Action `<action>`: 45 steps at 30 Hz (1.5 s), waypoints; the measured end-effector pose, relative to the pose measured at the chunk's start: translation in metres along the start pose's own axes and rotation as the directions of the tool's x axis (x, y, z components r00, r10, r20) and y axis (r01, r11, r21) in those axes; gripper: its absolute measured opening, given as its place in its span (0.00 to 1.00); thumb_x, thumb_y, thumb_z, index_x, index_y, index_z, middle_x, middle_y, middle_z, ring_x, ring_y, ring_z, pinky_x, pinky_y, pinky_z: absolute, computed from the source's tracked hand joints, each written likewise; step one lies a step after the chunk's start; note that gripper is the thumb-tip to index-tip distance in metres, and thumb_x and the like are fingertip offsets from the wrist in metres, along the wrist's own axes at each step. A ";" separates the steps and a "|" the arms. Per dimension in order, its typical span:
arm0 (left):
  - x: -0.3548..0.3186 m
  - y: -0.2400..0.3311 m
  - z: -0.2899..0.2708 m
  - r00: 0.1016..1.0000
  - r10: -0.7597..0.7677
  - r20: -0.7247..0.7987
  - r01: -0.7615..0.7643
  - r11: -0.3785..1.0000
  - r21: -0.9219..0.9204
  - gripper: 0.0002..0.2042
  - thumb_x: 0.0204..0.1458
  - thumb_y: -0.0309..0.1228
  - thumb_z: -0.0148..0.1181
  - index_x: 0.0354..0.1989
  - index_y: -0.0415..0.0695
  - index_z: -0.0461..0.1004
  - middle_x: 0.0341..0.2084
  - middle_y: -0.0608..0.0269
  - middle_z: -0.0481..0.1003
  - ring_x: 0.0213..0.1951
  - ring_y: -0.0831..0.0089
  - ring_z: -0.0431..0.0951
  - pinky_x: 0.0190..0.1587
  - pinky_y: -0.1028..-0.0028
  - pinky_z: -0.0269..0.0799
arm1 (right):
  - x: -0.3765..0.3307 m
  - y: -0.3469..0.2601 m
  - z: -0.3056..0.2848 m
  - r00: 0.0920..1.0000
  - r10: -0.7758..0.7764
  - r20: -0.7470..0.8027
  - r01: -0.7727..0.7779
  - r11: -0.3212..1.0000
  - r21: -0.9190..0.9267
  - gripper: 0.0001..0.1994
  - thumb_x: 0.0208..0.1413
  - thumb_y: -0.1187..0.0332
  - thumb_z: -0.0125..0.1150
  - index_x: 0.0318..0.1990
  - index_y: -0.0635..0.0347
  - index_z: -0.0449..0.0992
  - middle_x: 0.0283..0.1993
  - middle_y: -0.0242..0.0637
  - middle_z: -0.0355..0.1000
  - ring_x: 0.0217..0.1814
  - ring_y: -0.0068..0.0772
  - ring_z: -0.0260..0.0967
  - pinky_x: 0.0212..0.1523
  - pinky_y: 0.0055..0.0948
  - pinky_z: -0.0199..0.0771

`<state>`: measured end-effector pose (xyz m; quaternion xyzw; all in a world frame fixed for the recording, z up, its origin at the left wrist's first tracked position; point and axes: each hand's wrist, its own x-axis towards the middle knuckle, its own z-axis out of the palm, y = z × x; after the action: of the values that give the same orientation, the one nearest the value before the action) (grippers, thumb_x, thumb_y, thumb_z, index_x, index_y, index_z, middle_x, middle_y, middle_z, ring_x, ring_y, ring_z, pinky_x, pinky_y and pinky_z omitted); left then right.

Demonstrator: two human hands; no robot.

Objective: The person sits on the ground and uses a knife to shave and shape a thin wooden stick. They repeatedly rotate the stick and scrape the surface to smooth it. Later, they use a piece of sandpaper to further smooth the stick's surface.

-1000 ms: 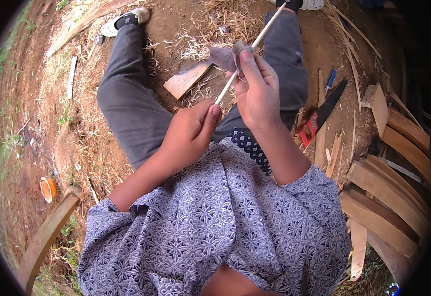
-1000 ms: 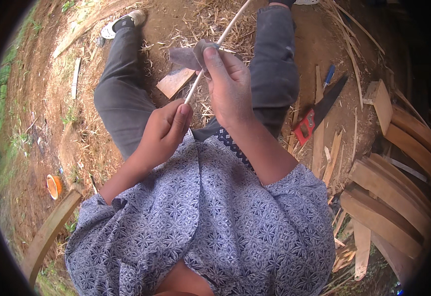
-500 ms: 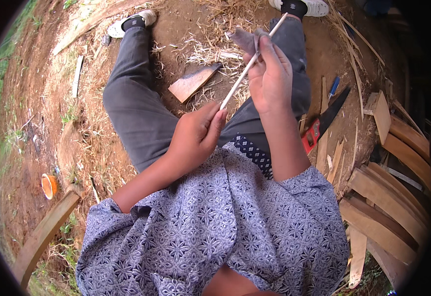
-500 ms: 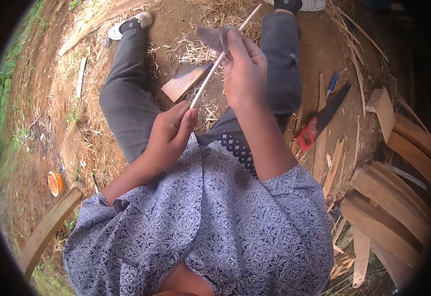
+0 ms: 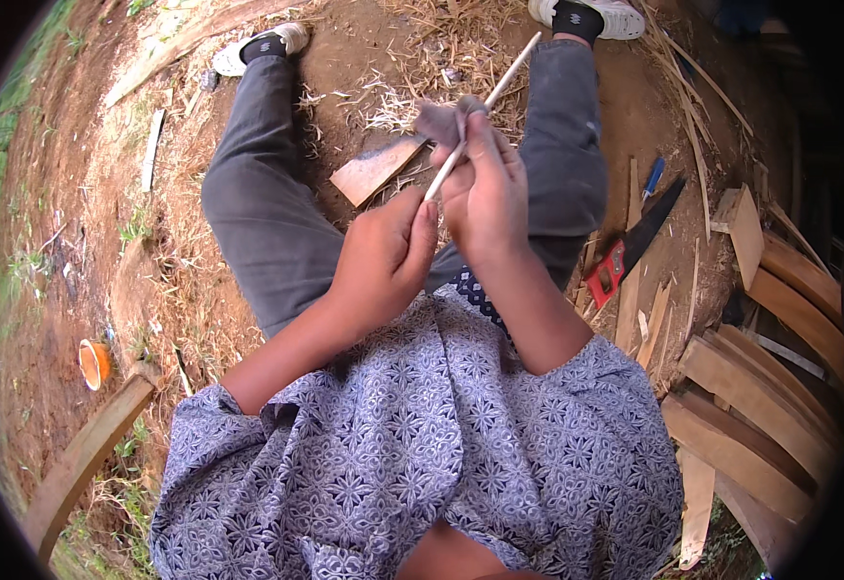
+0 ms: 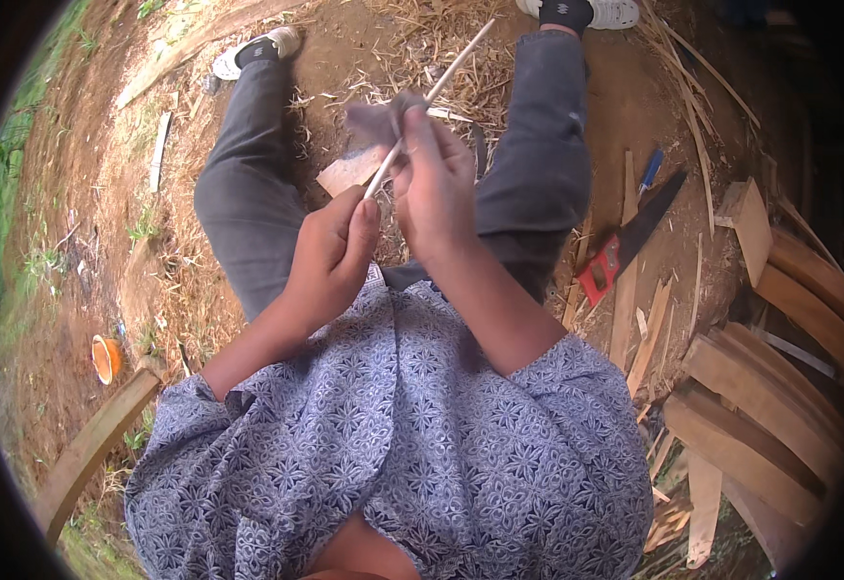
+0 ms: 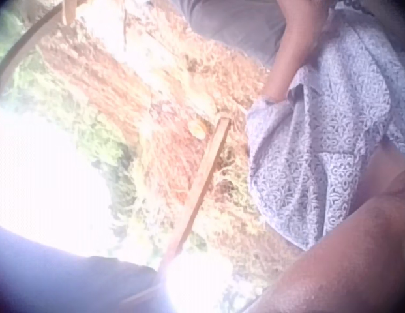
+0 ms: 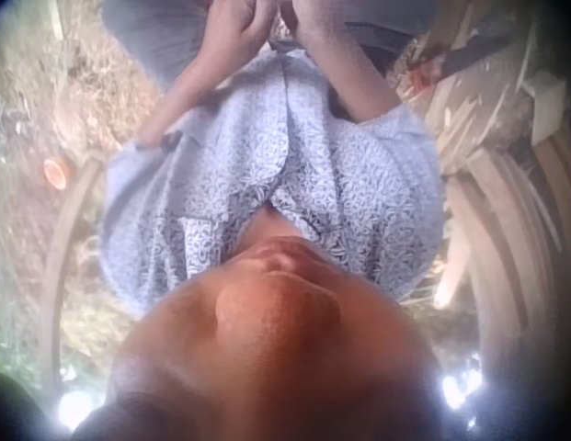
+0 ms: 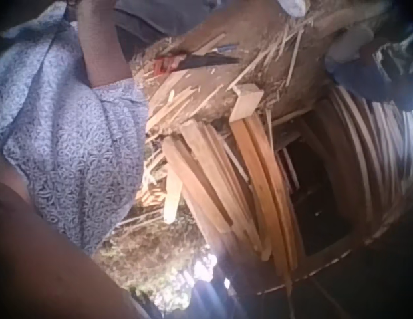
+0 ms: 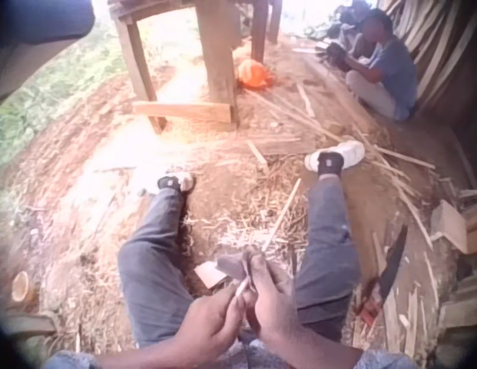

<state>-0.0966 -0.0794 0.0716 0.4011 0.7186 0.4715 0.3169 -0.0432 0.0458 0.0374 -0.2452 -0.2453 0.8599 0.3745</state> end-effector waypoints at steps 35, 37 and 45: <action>-0.024 -0.014 -0.009 0.976 0.218 -0.029 -0.187 0.891 0.413 0.08 0.61 0.27 0.51 0.30 0.40 0.64 0.14 0.49 0.66 0.19 0.47 0.72 0.23 0.52 0.64 | 0.051 -0.017 -0.007 1.000 -0.007 -0.004 0.007 1.000 -0.020 0.09 0.68 0.67 0.54 0.49 0.61 0.76 0.44 0.37 0.79 0.41 0.23 0.75 0.42 0.25 0.75; -0.007 -0.021 -0.013 0.954 0.277 -0.110 -0.202 0.873 0.444 0.08 0.60 0.26 0.52 0.29 0.40 0.64 0.14 0.49 0.66 0.19 0.48 0.72 0.23 0.53 0.64 | 0.007 0.018 0.004 0.990 0.141 -0.020 -0.140 0.988 0.064 0.10 0.68 0.68 0.54 0.50 0.61 0.77 0.45 0.35 0.78 0.44 0.24 0.76 0.45 0.26 0.74; -0.016 -0.019 -0.008 0.947 0.298 -0.121 -0.209 0.856 0.473 0.09 0.58 0.26 0.55 0.28 0.41 0.63 0.14 0.52 0.66 0.18 0.51 0.72 0.22 0.55 0.65 | 0.024 0.005 0.014 0.998 0.059 -0.026 -0.060 0.998 -0.033 0.10 0.68 0.67 0.54 0.52 0.58 0.75 0.42 0.34 0.79 0.37 0.22 0.74 0.39 0.23 0.74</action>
<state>-0.1015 -0.1014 0.0577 0.5085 0.7762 0.3643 0.0793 -0.0684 0.0574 0.0391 -0.2694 -0.2475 0.8633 0.3476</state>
